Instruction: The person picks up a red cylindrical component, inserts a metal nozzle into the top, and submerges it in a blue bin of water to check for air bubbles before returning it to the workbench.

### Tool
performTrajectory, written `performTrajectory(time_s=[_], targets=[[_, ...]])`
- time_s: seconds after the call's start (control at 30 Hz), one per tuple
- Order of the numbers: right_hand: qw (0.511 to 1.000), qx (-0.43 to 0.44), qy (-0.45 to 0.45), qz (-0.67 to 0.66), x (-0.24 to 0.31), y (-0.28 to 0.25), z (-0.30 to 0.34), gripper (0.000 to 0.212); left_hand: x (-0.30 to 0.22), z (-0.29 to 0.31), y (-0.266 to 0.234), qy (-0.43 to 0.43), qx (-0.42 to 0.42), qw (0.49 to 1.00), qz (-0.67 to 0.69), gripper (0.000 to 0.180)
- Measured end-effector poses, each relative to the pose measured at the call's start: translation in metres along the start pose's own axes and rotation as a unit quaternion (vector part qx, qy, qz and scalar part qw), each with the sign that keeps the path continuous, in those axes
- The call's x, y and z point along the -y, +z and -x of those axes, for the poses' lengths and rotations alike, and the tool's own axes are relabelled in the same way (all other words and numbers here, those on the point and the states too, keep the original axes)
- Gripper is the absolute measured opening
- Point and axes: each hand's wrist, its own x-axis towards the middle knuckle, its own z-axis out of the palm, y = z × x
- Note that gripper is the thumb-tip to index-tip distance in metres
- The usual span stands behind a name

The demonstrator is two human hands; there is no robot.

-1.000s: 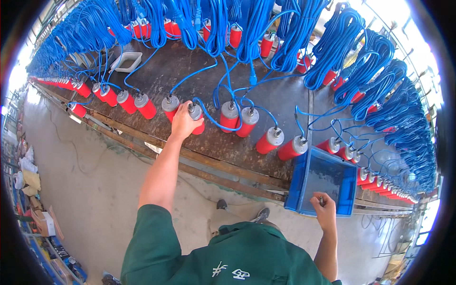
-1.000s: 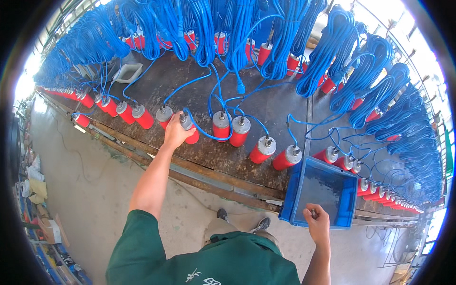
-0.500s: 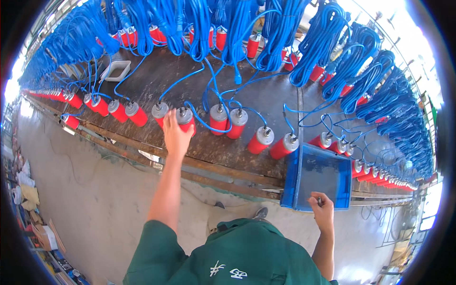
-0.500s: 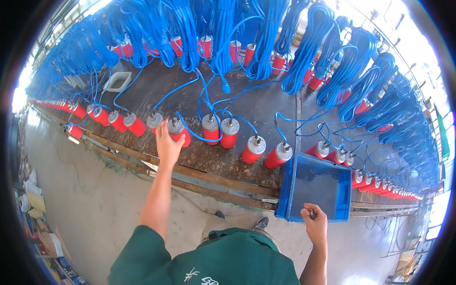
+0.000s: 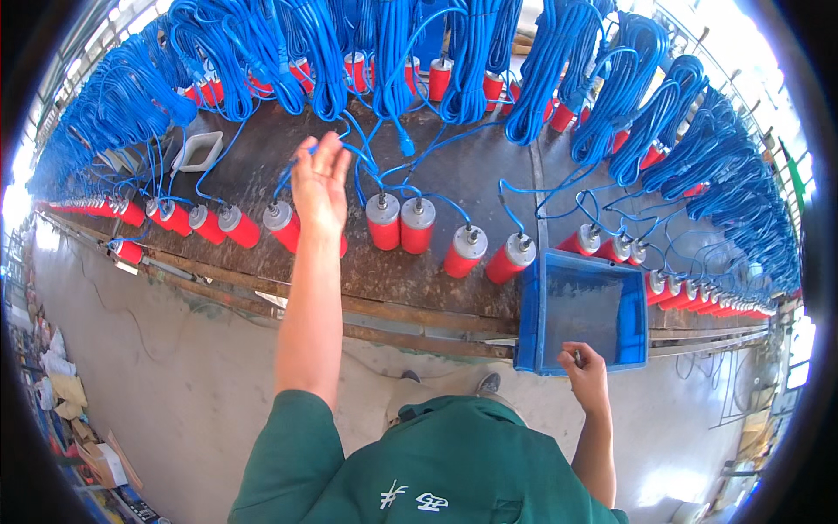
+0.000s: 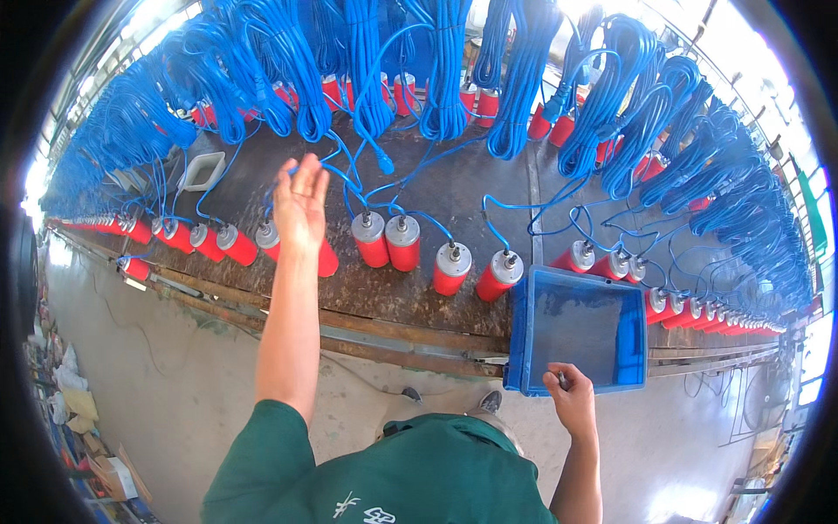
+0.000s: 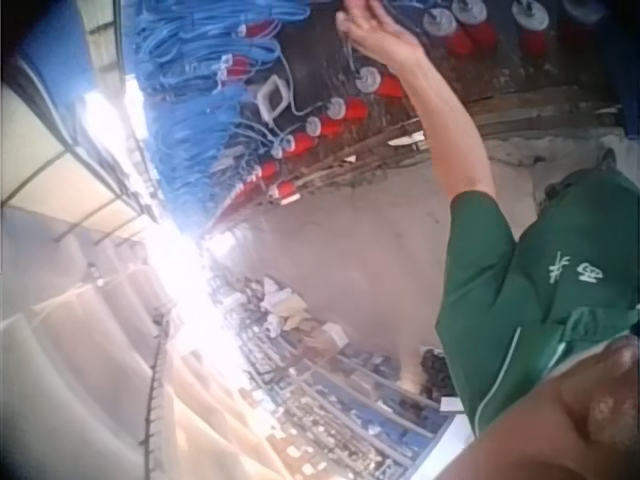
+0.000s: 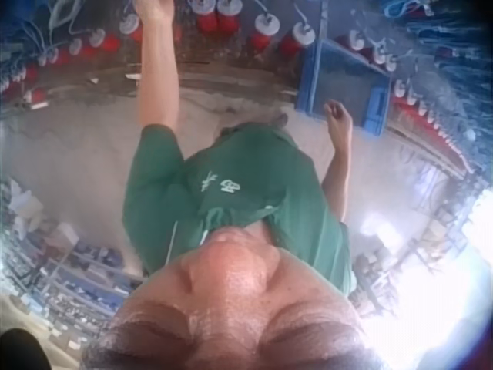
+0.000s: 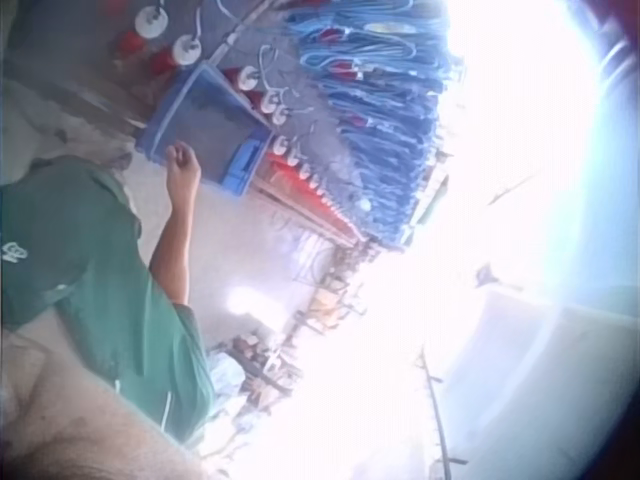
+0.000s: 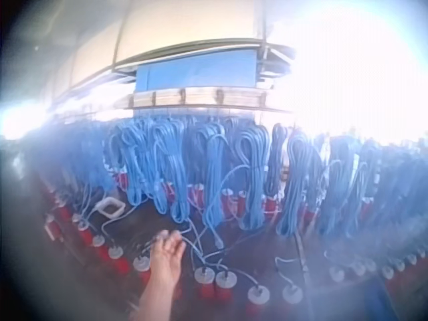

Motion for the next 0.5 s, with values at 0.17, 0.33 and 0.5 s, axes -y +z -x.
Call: performTrajectory(time_s=[0.17, 0.33, 0.5], targets=[[1.000, 0.004, 0.003, -0.015, -0.009, -0.004, 0.003, 0.028, 0.023, -0.057, -0.049, -0.075, -0.139, 0.983, -0.098, 0.046], [0.999, -0.030, 0.028, -0.008, -0.025, -0.018, 0.008, 0.028, 0.073, -0.005, -0.099, -0.105, -0.058, 0.915, -0.386, 0.054], [0.998, -0.036, 0.050, -0.015, -0.026, -0.032, 0.016, 0.030, 0.084, 0.026, -0.116, -0.012, 0.196, 0.772, -0.605, 0.090]])
